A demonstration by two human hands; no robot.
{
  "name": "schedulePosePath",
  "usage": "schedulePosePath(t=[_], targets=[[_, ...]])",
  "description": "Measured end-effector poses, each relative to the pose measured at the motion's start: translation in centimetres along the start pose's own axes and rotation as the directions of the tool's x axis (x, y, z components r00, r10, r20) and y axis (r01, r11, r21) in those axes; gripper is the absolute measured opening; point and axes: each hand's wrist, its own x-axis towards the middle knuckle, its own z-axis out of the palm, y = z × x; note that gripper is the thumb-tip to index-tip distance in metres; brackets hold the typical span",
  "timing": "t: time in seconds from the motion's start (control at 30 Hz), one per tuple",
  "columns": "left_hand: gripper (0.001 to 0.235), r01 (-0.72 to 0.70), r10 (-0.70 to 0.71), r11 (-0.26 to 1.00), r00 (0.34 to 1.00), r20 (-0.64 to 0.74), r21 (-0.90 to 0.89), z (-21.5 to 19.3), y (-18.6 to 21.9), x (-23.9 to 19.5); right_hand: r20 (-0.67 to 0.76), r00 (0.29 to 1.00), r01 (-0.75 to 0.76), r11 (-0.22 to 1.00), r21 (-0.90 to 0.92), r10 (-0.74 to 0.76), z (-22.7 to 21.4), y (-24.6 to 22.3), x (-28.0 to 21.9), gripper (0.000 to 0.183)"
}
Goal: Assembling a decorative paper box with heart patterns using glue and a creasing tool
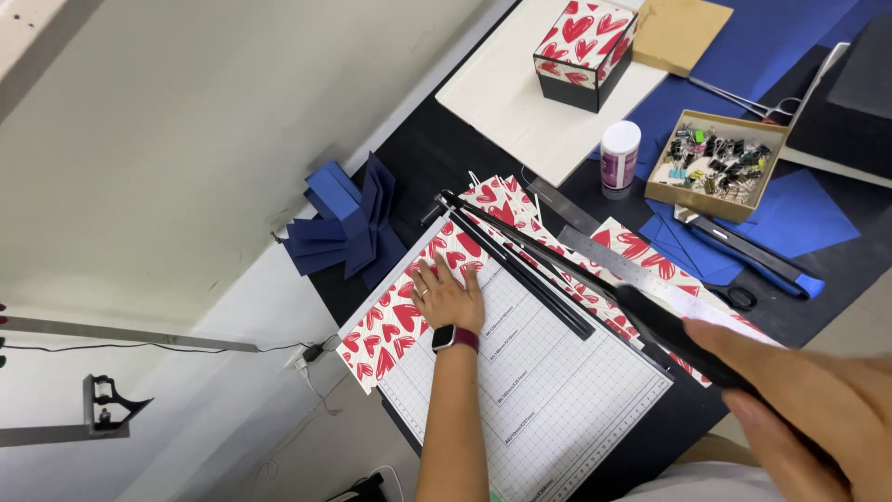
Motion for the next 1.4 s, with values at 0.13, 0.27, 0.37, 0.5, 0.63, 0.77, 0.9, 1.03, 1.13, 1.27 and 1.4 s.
schedulePosePath(t=[0.13, 0.27, 0.37, 0.5, 0.63, 0.77, 0.9, 1.03, 1.13, 1.27, 1.4], targets=[[0.082, -0.003, 0.003, 1.000, 1.000, -0.004, -0.013, -0.2, 0.2, 0.1, 0.505, 0.783, 0.101, 0.728, -0.678, 0.362, 6.5, 5.8, -3.9, 0.078], [0.084, -0.018, 0.018, 1.000, 1.000, -0.016, -0.003, 0.2, 0.0, 0.0, 0.806, 0.481, 0.082, 0.898, -0.433, 0.345, 14.5, 11.5, -5.7, 0.035], [0.081, 0.009, -0.009, 0.999, 1.000, -0.007, -0.035, -0.2, 0.1, 0.0, 0.873, 0.357, -0.021, 0.938, -0.347, 0.332, 14.5, 11.0, -5.0, 0.024], [0.077, -0.047, 0.040, 0.995, 0.996, -0.083, -0.090, -0.8, 0.6, -0.8, 0.609, 0.766, 0.137, 0.873, -0.468, 0.206, 7.7, 6.8, -3.3, 0.052], [0.076, -0.056, 0.058, 0.996, 0.998, 0.029, -0.066, -1.9, 0.7, -1.3, -0.255, 0.882, 0.372, 0.918, -0.139, -0.396, -2.4, -4.2, 5.8, 0.032], [0.085, -0.042, 0.028, 0.996, 0.982, 0.187, 0.075, -4.9, 1.9, -3.3, -0.411, 0.664, 0.536, 0.781, -0.322, -0.625, -4.4, -8.1, 15.1, 0.022], [0.083, -0.057, -0.006, 0.941, 0.983, 0.183, 0.334, -1.8, -0.1, -4.5, -0.448, 0.699, 0.608, 0.793, -0.038, -0.558, -4.7, -9.3, 18.4, 0.035], [0.036, -0.095, 0.006, 0.907, 0.977, 0.214, 0.410, 0.9, -3.9, -4.3, -0.458, 0.767, 0.634, 0.420, 0.649, -0.450, 0.8, -4.6, 18.8, 0.075], [0.045, -0.099, 0.065, 0.949, 0.990, 0.123, 0.298, -1.8, -5.4, -5.5, -0.254, 0.933, 0.356, 0.541, 0.762, -0.257, 5.6, -1.2, 19.0, 0.036], [0.064, -0.134, 0.130, 0.990, 0.988, 0.078, 0.047, -3.2, -7.7, -6.9, 0.590, 0.766, -0.291, 0.956, -0.033, 0.254, 12.0, 0.8, 17.4, 0.049], [0.069, -0.167, 0.161, 0.985, 0.978, -0.131, -0.034, -1.7, -8.8, -9.0, 0.789, 0.561, -0.157, 0.968, -0.194, 0.249, 20.6, 5.7, 14.0, 0.057]])
